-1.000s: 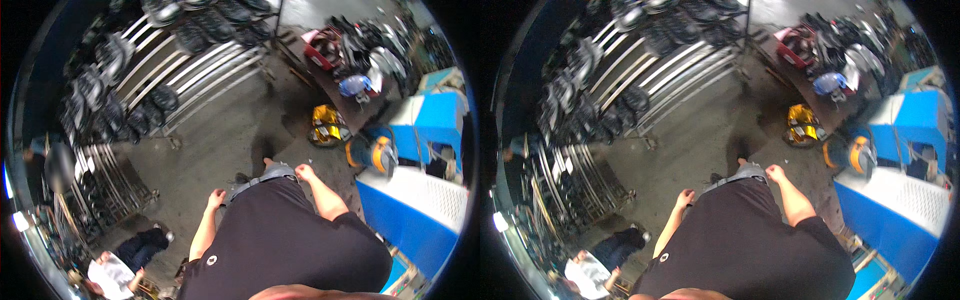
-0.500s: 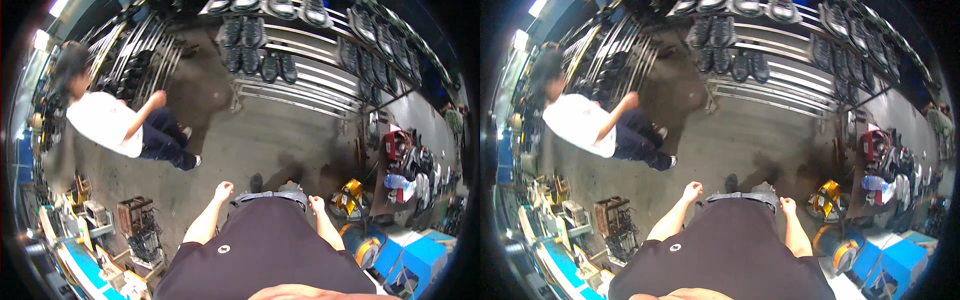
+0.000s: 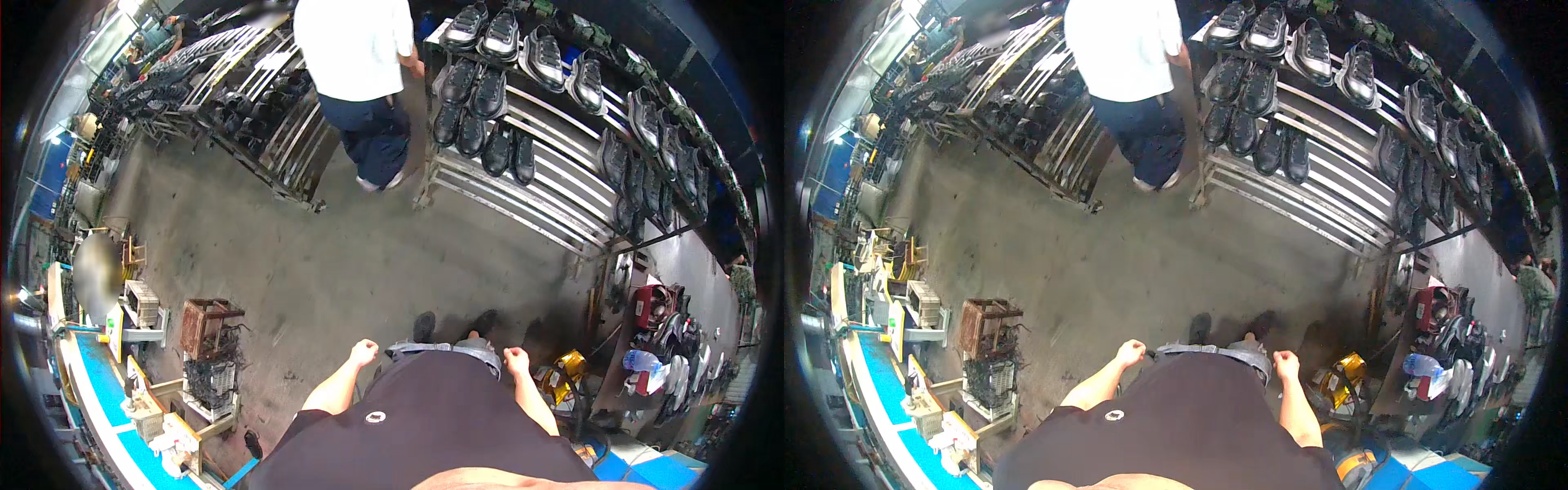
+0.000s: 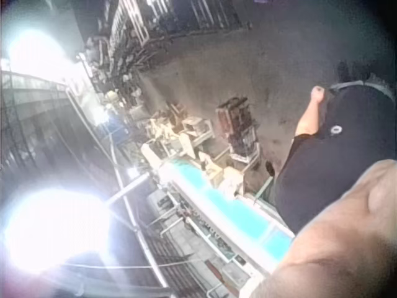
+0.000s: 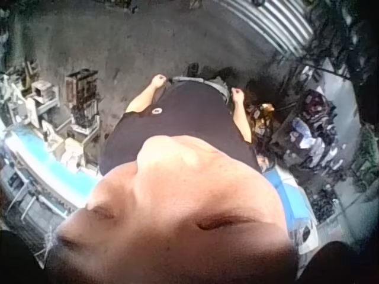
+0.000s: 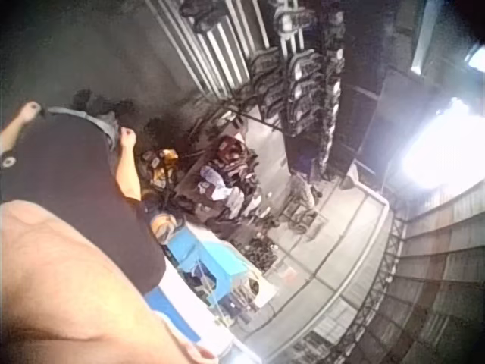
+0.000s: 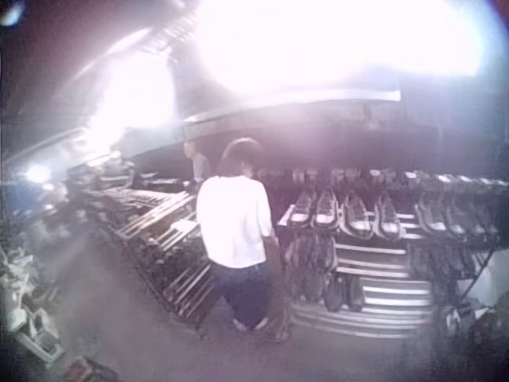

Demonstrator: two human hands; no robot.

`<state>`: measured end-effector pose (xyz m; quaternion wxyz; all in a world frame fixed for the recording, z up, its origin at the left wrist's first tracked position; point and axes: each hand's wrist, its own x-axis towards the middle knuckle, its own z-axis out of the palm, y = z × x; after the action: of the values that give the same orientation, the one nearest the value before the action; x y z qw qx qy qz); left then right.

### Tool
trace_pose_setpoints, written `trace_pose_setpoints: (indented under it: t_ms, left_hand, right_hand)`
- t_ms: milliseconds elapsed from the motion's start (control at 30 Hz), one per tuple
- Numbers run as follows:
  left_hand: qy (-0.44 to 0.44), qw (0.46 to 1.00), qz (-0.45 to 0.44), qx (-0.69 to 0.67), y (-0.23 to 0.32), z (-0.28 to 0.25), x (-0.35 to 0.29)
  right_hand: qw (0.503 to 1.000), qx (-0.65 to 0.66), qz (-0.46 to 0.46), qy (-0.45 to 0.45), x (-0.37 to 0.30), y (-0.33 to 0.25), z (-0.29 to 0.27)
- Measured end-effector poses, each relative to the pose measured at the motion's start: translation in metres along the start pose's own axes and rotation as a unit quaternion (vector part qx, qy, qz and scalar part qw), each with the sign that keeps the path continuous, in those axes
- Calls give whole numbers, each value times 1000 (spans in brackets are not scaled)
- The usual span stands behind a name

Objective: Using a sole attaching machine to press the edges of shoes for secure bonding.

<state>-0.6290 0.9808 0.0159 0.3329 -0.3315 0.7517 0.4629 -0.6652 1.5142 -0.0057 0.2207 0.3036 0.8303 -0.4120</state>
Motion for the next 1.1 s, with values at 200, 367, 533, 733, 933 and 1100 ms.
trace_pose_setpoints:
  t_ms: [200, 367, 533, 733, 933, 1100]
  left_hand:
    - [-11, 995, 68, -72, 15, 9, 36]
    - [-55, 991, 99, -69, 46, 19, 61]
    - [-78, 992, 94, -36, 65, 21, 83]
    - [-107, 988, 92, -70, 87, 19, 85]
    - [-125, 981, 133, -62, 111, 9, 79]
    - [-105, 884, 440, -120, 315, -31, -24]
  right_hand:
    - [996, 21, 79, -34, -17, 14, -2]
    - [995, -6, 88, -55, -36, -4, 2]
    - [998, -34, 43, -8, -47, -22, 6]
    - [998, -4, 60, -1, -48, -1, 9]
    - [995, 47, 86, 5, -63, 0, 7]
    - [994, 42, 102, -9, -69, 21, 18]
